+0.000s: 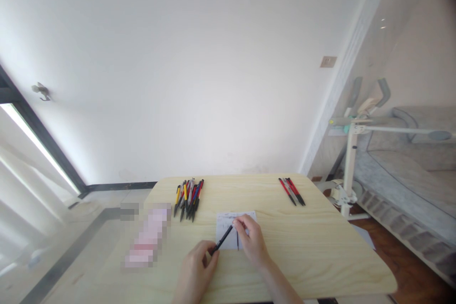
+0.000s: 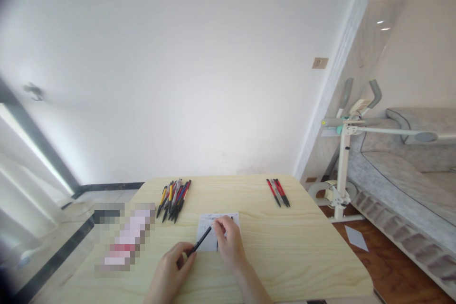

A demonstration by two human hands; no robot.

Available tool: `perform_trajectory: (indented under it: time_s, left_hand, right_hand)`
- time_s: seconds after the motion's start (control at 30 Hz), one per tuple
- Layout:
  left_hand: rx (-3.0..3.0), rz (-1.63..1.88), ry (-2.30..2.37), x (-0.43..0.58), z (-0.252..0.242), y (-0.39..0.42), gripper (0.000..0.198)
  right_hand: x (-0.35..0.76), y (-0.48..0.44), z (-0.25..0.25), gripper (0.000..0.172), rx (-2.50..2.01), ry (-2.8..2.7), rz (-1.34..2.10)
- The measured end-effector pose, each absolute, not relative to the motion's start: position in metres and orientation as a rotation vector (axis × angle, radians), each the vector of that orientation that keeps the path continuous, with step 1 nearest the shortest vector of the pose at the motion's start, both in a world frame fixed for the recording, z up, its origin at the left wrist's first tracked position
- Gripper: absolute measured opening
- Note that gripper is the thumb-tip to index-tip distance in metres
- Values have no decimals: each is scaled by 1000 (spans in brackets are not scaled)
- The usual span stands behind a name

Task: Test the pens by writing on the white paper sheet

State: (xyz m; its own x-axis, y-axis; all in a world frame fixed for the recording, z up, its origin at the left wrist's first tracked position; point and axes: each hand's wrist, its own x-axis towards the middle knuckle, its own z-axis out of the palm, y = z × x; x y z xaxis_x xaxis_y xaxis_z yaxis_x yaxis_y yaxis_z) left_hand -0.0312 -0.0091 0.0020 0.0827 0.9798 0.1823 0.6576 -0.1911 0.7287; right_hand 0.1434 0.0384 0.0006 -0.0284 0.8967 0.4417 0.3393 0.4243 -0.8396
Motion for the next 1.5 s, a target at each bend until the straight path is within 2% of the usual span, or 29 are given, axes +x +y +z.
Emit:
perform_trajectory:
  time_s: [1.5]
  left_hand:
    - [1847, 1009, 1583, -30, 7, -11, 17]
  right_hand:
    - [143, 34, 9, 27, -1085, -1663, 596]
